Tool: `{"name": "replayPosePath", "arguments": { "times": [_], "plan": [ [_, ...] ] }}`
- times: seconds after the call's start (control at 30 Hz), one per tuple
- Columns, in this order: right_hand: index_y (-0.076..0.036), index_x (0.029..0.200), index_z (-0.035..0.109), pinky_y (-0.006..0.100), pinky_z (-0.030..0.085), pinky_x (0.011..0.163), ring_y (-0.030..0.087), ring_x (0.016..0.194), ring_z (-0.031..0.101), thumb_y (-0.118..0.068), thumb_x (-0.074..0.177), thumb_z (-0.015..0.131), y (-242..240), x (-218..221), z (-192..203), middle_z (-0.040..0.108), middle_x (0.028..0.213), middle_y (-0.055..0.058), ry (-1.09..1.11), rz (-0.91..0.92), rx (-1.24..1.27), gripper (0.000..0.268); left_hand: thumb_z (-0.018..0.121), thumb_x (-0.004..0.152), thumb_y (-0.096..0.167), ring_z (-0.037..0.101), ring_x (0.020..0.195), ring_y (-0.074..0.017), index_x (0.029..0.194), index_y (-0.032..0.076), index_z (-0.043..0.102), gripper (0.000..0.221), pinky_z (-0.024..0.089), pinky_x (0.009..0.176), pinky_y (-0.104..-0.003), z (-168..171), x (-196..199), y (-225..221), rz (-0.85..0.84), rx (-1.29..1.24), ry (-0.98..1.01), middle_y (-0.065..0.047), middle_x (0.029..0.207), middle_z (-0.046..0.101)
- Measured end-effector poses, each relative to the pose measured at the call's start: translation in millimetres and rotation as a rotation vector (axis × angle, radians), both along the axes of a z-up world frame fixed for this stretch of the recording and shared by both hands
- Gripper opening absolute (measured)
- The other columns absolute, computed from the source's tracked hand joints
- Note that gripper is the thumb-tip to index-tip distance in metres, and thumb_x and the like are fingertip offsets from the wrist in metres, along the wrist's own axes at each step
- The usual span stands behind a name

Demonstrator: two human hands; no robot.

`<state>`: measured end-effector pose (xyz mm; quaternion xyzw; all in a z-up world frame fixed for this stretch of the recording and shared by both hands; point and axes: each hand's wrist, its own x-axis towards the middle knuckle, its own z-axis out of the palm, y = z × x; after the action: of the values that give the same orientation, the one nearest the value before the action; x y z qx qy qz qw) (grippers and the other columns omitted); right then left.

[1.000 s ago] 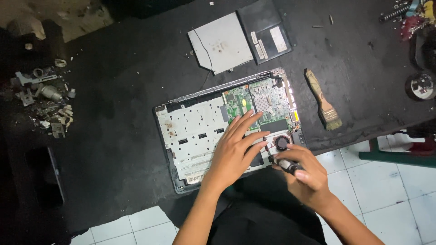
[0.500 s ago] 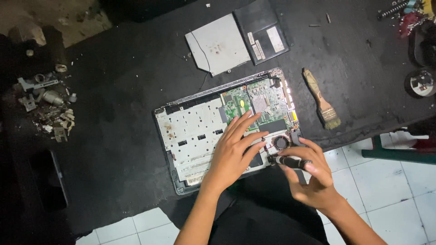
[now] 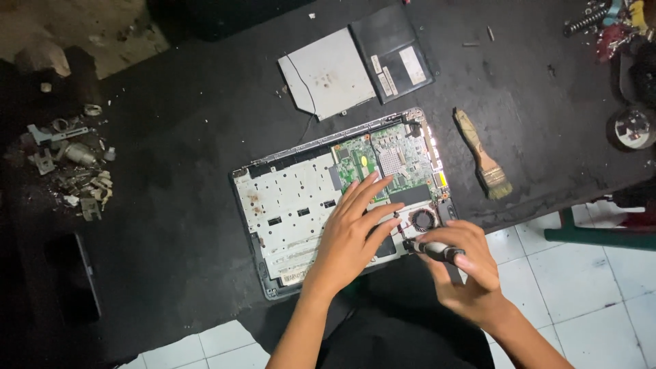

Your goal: Disassembling a laptop to remove the fan and cleaning the motherboard with a brush.

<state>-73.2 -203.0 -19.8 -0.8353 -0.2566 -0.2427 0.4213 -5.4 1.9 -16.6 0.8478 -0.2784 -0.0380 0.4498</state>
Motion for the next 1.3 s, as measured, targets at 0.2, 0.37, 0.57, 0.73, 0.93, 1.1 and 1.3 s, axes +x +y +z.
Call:
{"name": "replayPosePath", "arguments": {
  "times": [0.2, 0.37, 0.57, 0.73, 0.93, 1.1, 1.3],
  "plan": [
    [-0.023, 0.151, 0.024, 0.051, 0.059, 0.099, 0.027, 0.091, 0.066, -0.001, 0.085, 0.085, -3.1, -6.0, -21.6, 0.063, 0.106, 0.021, -0.114, -0.069, -0.014, 0.093, 0.055, 0.106, 0.022, 0.038, 0.152, -0.0354, 0.129, 0.009, 0.069, 0.029, 0.028, 0.129, -0.055, -2.0, 0.4, 0.8, -0.008, -0.009, -0.003, -0.013, 0.155, 0.049],
    [-0.025, 0.149, 0.024, 0.055, 0.055, 0.108, 0.031, 0.100, 0.068, 0.001, 0.092, 0.070, -1.8, -7.1, -15.2, 0.058, 0.115, 0.022, -0.039, -0.031, 0.028, 0.077, 0.056, 0.106, 0.022, 0.039, 0.151, -0.0354, 0.129, 0.010, 0.069, 0.029, 0.028, 0.129, -0.055, -3.4, -0.9, 0.7, -0.002, -0.006, -0.010, -0.013, 0.155, 0.050],
    [-0.025, 0.149, 0.022, 0.053, 0.052, 0.104, 0.029, 0.092, 0.069, 0.003, 0.091, 0.071, 3.7, -4.0, -9.1, 0.067, 0.104, 0.019, -0.039, -0.061, 0.010, 0.080, 0.055, 0.106, 0.024, 0.039, 0.151, -0.0351, 0.130, 0.011, 0.068, 0.030, 0.027, 0.129, -0.054, -3.5, 1.0, 1.4, -0.003, 0.002, 0.008, -0.012, 0.155, 0.050],
    [-0.024, 0.154, 0.025, 0.054, 0.057, 0.106, 0.029, 0.104, 0.061, -0.008, 0.085, 0.087, -5.2, -8.6, -21.6, 0.054, 0.120, 0.023, -0.126, -0.053, -0.019, 0.094, 0.053, 0.107, 0.026, 0.039, 0.152, -0.0344, 0.136, 0.010, 0.062, 0.034, 0.027, 0.129, -0.053, -0.7, -1.5, 1.6, 0.002, 0.014, 0.004, -0.012, 0.155, 0.050],
    [-0.027, 0.155, 0.024, 0.056, 0.054, 0.107, 0.032, 0.107, 0.070, -0.012, 0.093, 0.076, -3.9, -7.6, -13.6, 0.064, 0.119, 0.024, -0.076, -0.024, -0.037, 0.082, 0.053, 0.107, 0.026, 0.037, 0.152, -0.0345, 0.132, 0.011, 0.065, 0.032, 0.026, 0.129, -0.053, 3.4, -1.1, 0.2, 0.012, 0.003, 0.046, -0.011, 0.155, 0.050],
    [-0.024, 0.155, 0.021, 0.055, 0.058, 0.100, 0.026, 0.089, 0.072, 0.003, 0.086, 0.077, -6.2, -8.8, -15.8, 0.069, 0.105, 0.020, -0.059, -0.029, -0.045, 0.092, 0.051, 0.106, 0.029, 0.038, 0.151, -0.0357, 0.131, 0.011, 0.066, 0.034, 0.021, 0.129, -0.053, 13.1, 0.0, 0.5, 0.013, -0.012, 0.102, -0.013, 0.155, 0.051],
    [-0.022, 0.155, 0.024, 0.056, 0.059, 0.101, 0.033, 0.096, 0.068, -0.007, 0.084, 0.084, -6.8, -9.5, -23.9, 0.063, 0.108, 0.023, -0.051, -0.072, -0.070, 0.094, 0.049, 0.107, 0.029, 0.037, 0.152, -0.0349, 0.131, 0.011, 0.066, 0.034, 0.024, 0.128, -0.053, 5.2, -0.6, 0.9, 0.003, 0.005, 0.080, -0.012, 0.156, 0.050]
  ]
}}
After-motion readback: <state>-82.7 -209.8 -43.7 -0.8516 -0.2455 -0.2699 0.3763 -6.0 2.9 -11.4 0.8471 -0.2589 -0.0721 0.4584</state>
